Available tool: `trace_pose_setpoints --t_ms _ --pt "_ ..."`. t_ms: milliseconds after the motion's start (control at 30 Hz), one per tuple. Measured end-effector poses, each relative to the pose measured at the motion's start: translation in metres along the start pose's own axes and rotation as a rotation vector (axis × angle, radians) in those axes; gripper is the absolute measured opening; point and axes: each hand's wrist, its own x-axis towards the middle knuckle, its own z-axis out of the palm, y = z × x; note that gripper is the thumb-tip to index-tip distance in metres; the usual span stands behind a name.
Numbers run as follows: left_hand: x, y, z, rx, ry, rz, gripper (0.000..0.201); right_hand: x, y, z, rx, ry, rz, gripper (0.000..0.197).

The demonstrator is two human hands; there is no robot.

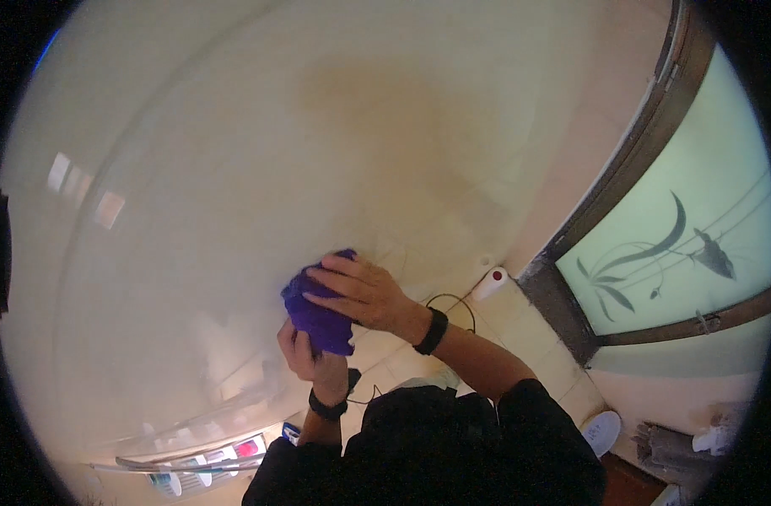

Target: The person wipes the top of the toilet tank and the seat lid using a cloth, then wipes a shower pipe and the wall, and finishes by cleaning the edges and handle of a bathroom door and its frame.

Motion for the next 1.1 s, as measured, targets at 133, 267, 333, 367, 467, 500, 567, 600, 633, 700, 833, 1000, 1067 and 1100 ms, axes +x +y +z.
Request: trace_pose_setpoints --t_ms 133,267,333,367,467,500,567,600,633,700,833,1000,1067,1100 --pt "-0.001 0.006 0.041 0.006 -0.095 -0.012 0.033 -0.024 0.039 -0.025 -0.023 -0.064 0.03 0.037" --pt "-0.025 0.014 0.107 -0.088 -0.201 0.018 0.023 -0.063 0.084 -0.079 -0.078 -0.15 0.222 0.041" --pt "-0.025 0.043 0.156 -0.033 -0.475 -0.04 0.042 -0.097 0.109 -0.119 -0.153 -0.238 0.463 0.044" --pt "-0.028 0.058 0.181 -0.098 -0.571 -0.066 0.043 -0.108 0.117 -0.147 -0.092 -0.137 0.556 0.052" --pt "-0.055 0.117 0.261 -0.364 -0.808 -0.102 0.044 -0.167 0.116 -0.242 -0.273 -0.099 0.889 0.07" --pt "-0.069 0.138 0.284 -0.41 -0.889 -0.071 0.046 -0.184 0.111 -0.277 -0.299 -0.067 0.975 0.073" --pt "-0.095 0.183 0.309 -0.531 -1.04 -0.009 0.048 -0.213 0.084 -0.338 -0.382 0.006 1.139 0.075" --pt "-0.109 0.213 0.324 -0.599 -1.096 0.034 0.048 -0.227 0.072 -0.372 -0.434 0.053 1.202 0.075" --pt "-0.124 0.239 0.338 -0.665 -1.12 0.093 0.048 -0.241 0.061 -0.405 -0.527 0.019 1.185 0.073" --pt "-0.153 0.295 0.363 -0.79 -1.16 0.181 0.045 -0.263 0.037 -0.469 -0.657 0.005 1.207 0.069" --pt "-0.22 0.42 0.404 -0.93 -1.262 0.21 0.043 -0.31 0.001 -0.607 -0.886 0.022 1.222 0.056" --pt "-0.312 0.539 0.445 -0.956 -1.246 0.075 0.04 -0.37 -0.009 -0.736 -1.136 -0.141 1.103 0.046" --pt "-0.344 0.575 0.456 -0.928 -1.237 0.025 0.035 -0.39 -0.009 -0.778 -1.198 -0.192 1.106 0.045" --pt "-0.357 0.587 0.459 -0.895 -1.252 0.001 0.033 -0.399 -0.008 -0.792 -1.179 -0.198 1.154 0.045"
